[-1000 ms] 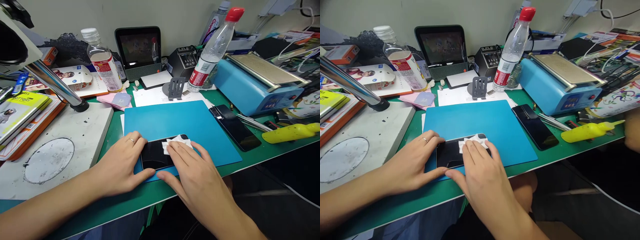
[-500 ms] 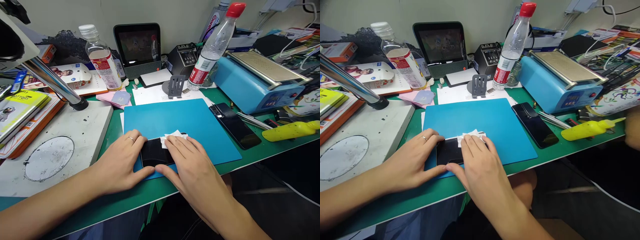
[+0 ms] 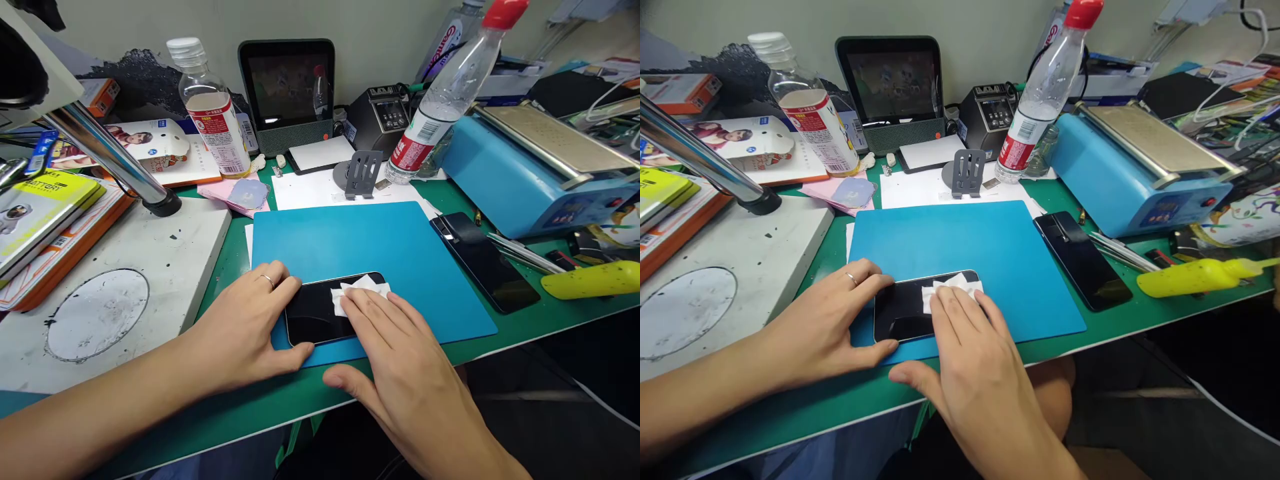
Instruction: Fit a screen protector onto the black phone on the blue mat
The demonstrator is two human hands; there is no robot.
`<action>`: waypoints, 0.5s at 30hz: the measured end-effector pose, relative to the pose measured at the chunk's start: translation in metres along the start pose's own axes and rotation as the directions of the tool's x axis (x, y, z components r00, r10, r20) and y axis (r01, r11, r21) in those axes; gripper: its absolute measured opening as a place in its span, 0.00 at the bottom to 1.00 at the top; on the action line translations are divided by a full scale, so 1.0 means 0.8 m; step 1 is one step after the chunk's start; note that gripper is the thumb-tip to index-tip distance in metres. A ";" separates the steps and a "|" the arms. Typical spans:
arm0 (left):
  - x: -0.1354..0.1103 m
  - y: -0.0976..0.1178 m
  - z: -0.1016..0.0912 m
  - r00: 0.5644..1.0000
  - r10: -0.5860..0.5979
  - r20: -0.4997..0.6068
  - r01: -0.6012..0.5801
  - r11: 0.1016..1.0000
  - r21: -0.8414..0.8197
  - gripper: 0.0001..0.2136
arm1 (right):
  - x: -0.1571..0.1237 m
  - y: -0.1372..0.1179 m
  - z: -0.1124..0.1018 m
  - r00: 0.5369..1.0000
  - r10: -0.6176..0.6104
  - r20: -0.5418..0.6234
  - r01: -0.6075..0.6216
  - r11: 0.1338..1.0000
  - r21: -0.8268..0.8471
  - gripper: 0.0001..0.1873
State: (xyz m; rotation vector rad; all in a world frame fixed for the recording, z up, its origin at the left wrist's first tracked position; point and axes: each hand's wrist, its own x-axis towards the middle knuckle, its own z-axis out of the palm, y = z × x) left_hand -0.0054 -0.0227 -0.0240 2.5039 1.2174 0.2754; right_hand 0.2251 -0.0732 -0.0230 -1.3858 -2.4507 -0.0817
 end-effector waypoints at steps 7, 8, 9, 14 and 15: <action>0.001 0.001 -0.001 1.000 -0.012 -0.002 0.012 1.000 -0.003 0.19 | -0.002 0.004 -0.004 0.998 -0.069 -0.006 0.069 0.997 -0.031 0.45; 0.002 0.002 -0.002 1.000 -0.015 0.002 0.015 1.000 0.000 0.19 | -0.002 0.005 -0.005 0.996 -0.087 -0.005 0.087 0.996 -0.035 0.47; 0.003 0.002 -0.002 1.000 -0.017 0.004 0.017 1.000 0.002 0.19 | -0.002 0.006 -0.005 0.995 -0.101 -0.004 0.101 0.994 -0.031 0.48; 0.003 0.002 -0.002 1.000 -0.015 0.006 0.015 1.000 -0.013 0.19 | 0.004 0.011 -0.007 0.993 -0.118 0.004 0.118 0.992 0.032 0.51; 0.003 0.002 -0.002 1.000 -0.013 0.006 0.013 1.000 -0.012 0.19 | 0.004 0.012 -0.008 0.992 -0.125 0.007 0.125 0.991 0.037 0.52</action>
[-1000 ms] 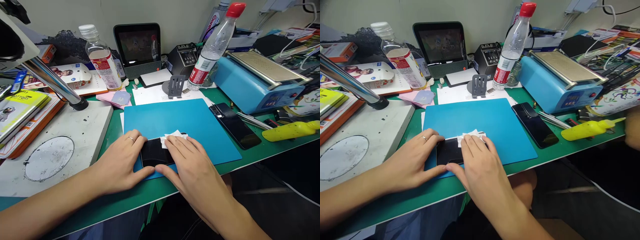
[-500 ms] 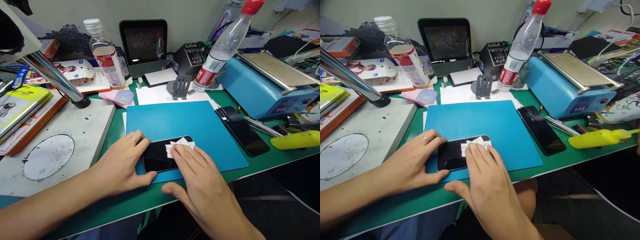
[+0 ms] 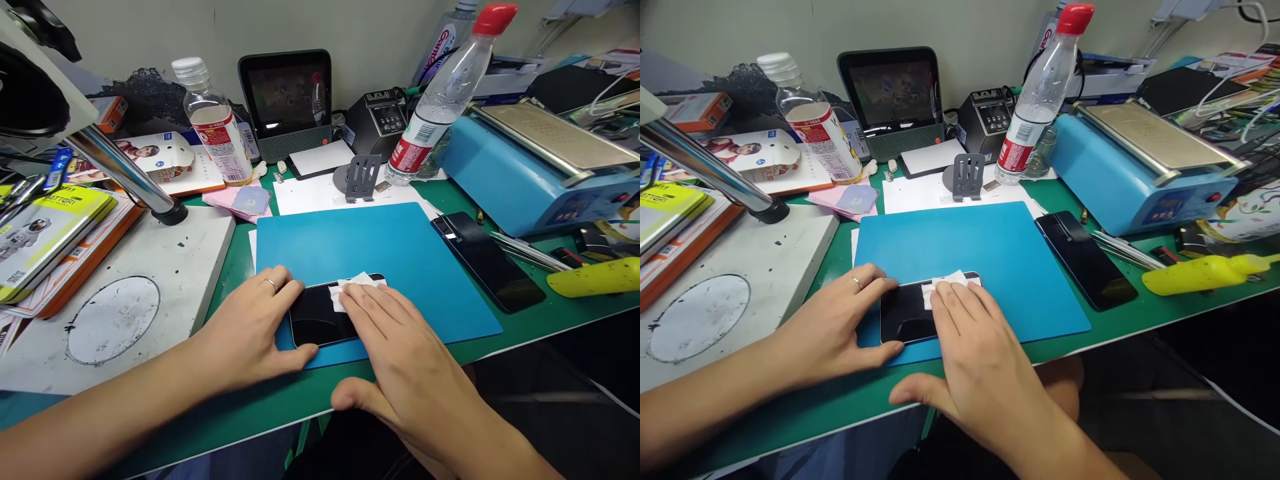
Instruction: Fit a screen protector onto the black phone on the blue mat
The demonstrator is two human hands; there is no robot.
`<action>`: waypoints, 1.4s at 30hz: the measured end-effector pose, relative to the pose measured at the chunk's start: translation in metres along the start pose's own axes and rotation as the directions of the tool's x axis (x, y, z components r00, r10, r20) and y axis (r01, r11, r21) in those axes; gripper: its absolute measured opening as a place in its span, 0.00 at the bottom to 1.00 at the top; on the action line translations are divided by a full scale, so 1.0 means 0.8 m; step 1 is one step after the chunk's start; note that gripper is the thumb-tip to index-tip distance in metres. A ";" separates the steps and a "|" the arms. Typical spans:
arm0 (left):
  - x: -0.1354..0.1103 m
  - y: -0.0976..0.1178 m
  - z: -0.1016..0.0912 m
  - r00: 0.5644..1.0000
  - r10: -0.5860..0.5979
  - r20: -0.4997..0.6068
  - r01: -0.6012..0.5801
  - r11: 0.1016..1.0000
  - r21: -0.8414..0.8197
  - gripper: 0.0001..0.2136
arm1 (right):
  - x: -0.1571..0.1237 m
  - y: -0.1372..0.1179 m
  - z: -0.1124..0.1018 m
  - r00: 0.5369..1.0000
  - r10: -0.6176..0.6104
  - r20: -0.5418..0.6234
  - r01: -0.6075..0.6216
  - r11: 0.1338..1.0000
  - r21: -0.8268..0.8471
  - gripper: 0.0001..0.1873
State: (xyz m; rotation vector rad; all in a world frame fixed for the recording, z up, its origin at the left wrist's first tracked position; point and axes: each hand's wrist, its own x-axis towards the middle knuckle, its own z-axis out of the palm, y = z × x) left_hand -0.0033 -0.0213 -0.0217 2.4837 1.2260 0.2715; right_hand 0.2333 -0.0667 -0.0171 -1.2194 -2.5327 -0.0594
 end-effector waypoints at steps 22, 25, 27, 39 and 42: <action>-0.002 -0.002 -0.002 1.000 -0.003 0.023 0.002 1.000 0.004 0.22 | -0.005 -0.005 -0.007 0.998 -0.004 0.058 0.004 1.000 -0.012 0.59; -0.002 -0.002 -0.001 1.000 -0.002 0.022 0.002 1.000 0.009 0.21 | -0.026 -0.011 -0.013 0.999 -0.007 0.049 0.010 0.998 -0.055 0.59; -0.002 -0.001 -0.001 1.000 0.002 0.019 -0.002 1.000 0.007 0.21 | -0.032 -0.011 -0.014 0.999 0.002 0.054 0.002 0.996 -0.085 0.57; -0.003 -0.001 -0.002 0.999 -0.025 0.030 0.025 0.999 -0.019 0.20 | -0.028 0.002 -0.012 0.991 0.130 0.044 -0.123 0.982 -0.141 0.54; -0.003 -0.001 -0.001 0.999 -0.019 0.026 0.020 1.000 -0.017 0.20 | -0.026 0.007 -0.009 0.990 0.137 0.038 -0.132 0.983 -0.128 0.49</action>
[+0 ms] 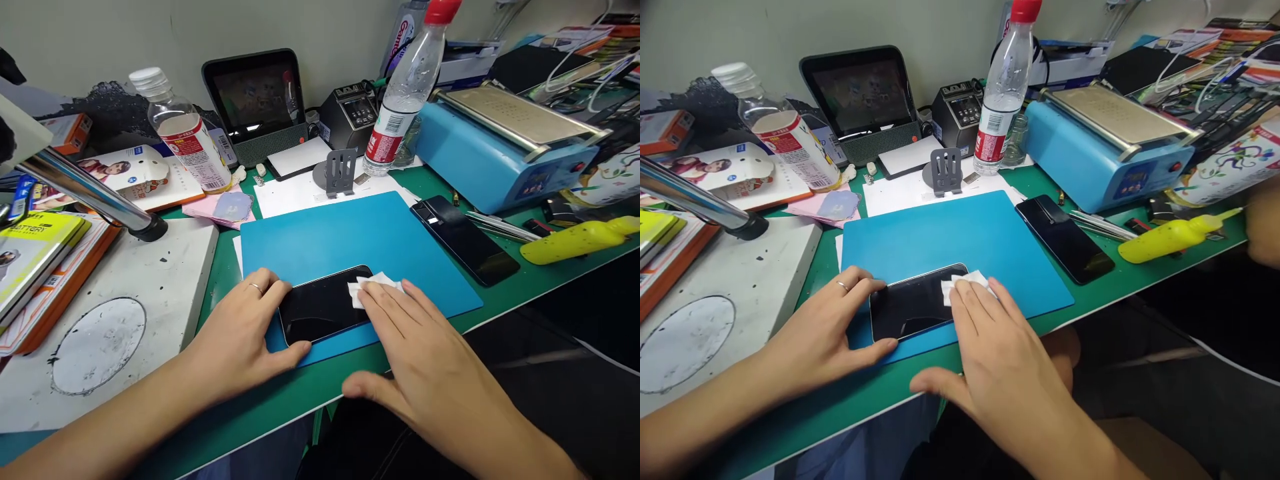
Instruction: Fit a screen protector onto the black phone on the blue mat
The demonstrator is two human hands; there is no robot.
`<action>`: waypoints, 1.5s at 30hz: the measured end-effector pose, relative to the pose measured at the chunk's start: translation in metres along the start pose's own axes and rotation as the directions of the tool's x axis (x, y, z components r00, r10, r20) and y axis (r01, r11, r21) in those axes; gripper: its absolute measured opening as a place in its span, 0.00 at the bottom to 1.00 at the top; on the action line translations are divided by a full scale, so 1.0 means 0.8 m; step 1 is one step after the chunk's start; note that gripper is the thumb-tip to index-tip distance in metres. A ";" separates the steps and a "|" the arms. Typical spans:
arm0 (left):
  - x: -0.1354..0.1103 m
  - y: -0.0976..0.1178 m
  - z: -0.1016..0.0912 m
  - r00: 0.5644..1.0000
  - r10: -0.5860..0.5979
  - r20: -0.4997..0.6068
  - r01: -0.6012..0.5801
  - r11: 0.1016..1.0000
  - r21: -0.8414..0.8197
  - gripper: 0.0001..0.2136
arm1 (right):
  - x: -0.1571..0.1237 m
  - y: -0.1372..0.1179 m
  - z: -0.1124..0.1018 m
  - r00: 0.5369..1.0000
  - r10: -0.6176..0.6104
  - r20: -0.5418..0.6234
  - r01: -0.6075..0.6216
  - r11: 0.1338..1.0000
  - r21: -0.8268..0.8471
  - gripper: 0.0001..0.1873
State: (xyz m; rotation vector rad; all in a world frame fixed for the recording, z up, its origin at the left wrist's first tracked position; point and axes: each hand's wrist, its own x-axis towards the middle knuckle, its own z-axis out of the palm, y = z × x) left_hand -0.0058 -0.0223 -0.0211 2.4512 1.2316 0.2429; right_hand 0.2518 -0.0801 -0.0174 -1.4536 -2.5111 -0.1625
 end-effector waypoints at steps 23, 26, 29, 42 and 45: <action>0.001 0.005 -0.005 0.998 -0.051 0.033 0.051 0.999 -0.010 0.22 | -0.005 0.007 0.003 0.996 0.091 -0.002 -0.091 0.996 0.001 0.35; 0.000 0.004 -0.005 0.999 -0.046 0.021 0.047 0.999 -0.009 0.23 | 0.003 0.010 0.005 0.996 0.082 0.018 -0.082 0.996 -0.019 0.36; -0.001 0.004 -0.005 0.999 -0.045 0.016 0.045 0.999 -0.011 0.23 | 0.003 0.011 0.004 0.996 0.075 0.037 -0.075 0.997 -0.019 0.37; 0.000 0.002 -0.003 0.999 -0.033 0.020 0.032 0.999 0.028 0.22 | -0.010 0.013 0.004 0.998 0.058 0.031 -0.058 0.998 -0.015 0.38; 0.000 0.003 -0.002 1.000 -0.021 0.019 0.020 0.999 0.037 0.22 | -0.031 0.004 0.000 0.998 0.063 0.028 -0.063 0.998 -0.007 0.36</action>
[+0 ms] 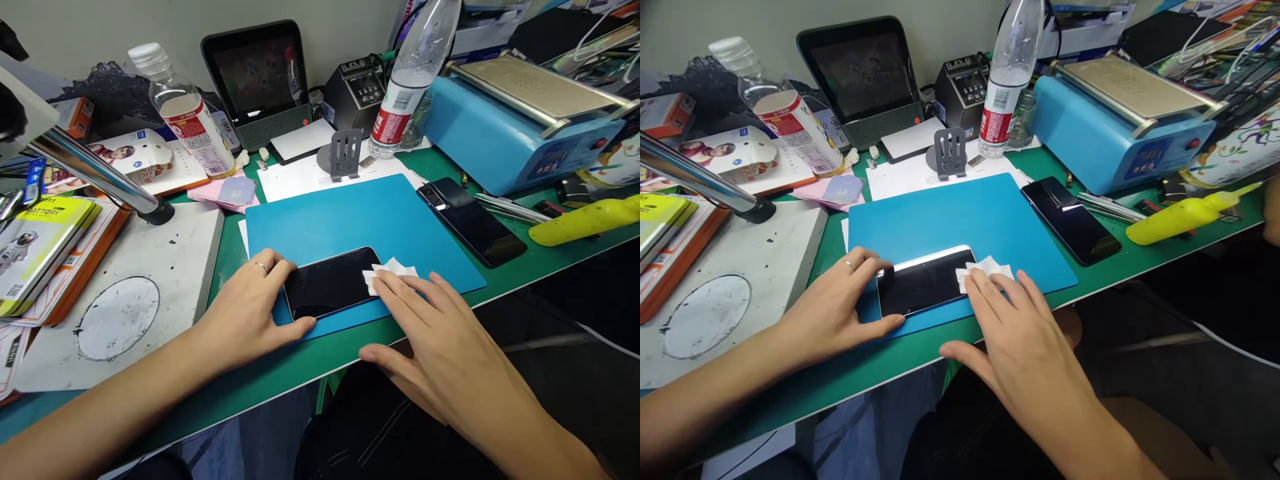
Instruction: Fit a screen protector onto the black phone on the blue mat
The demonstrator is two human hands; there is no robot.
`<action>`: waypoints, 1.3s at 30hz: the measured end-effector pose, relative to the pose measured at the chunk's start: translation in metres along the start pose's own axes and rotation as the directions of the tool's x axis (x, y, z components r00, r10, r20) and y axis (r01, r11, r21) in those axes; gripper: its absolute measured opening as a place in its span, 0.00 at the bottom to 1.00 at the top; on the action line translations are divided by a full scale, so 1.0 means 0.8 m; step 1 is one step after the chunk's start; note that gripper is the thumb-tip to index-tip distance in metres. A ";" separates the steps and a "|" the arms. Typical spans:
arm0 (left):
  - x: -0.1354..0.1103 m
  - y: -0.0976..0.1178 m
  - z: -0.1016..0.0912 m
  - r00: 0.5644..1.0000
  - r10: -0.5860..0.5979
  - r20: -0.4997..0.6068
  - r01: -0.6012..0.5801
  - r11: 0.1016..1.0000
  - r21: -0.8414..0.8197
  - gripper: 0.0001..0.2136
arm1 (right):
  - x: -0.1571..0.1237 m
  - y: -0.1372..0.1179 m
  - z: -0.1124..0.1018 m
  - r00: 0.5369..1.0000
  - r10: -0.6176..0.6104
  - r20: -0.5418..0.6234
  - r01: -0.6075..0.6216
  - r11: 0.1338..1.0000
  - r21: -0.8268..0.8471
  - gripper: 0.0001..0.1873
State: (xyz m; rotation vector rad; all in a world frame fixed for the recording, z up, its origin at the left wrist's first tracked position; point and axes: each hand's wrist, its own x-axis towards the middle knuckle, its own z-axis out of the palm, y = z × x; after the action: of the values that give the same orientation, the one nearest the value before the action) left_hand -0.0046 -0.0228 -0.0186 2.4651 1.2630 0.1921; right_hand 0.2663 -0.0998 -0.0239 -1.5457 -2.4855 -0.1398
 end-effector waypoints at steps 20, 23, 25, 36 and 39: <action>-0.003 -0.004 0.006 0.998 0.034 -0.053 -0.033 0.999 0.020 0.22 | 0.020 -0.085 0.026 0.997 -0.061 -0.050 0.069 0.981 0.180 0.43; -0.003 -0.006 0.005 0.998 0.045 -0.053 -0.043 0.998 0.034 0.24 | 0.003 -0.064 0.017 0.999 -0.003 -0.050 0.010 0.989 0.146 0.35; -0.004 -0.006 0.004 0.998 0.036 -0.048 -0.035 0.999 0.041 0.25 | -0.008 -0.048 0.008 0.998 0.028 -0.052 -0.023 0.996 0.088 0.32; -0.004 -0.005 0.004 0.999 0.011 -0.030 -0.010 0.999 0.036 0.25 | -0.031 -0.041 -0.001 0.989 0.143 -0.035 -0.144 0.989 -0.032 0.33; -0.005 -0.005 0.004 1.000 0.008 -0.029 -0.006 0.999 0.040 0.25 | -0.030 -0.046 -0.003 0.988 0.145 -0.044 -0.146 0.989 -0.031 0.32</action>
State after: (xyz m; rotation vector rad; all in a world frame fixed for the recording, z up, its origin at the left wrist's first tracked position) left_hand -0.0090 -0.0246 -0.0233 2.5095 1.2824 0.2075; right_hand 0.2442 -0.1376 -0.0260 -1.7134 -2.3406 -0.1893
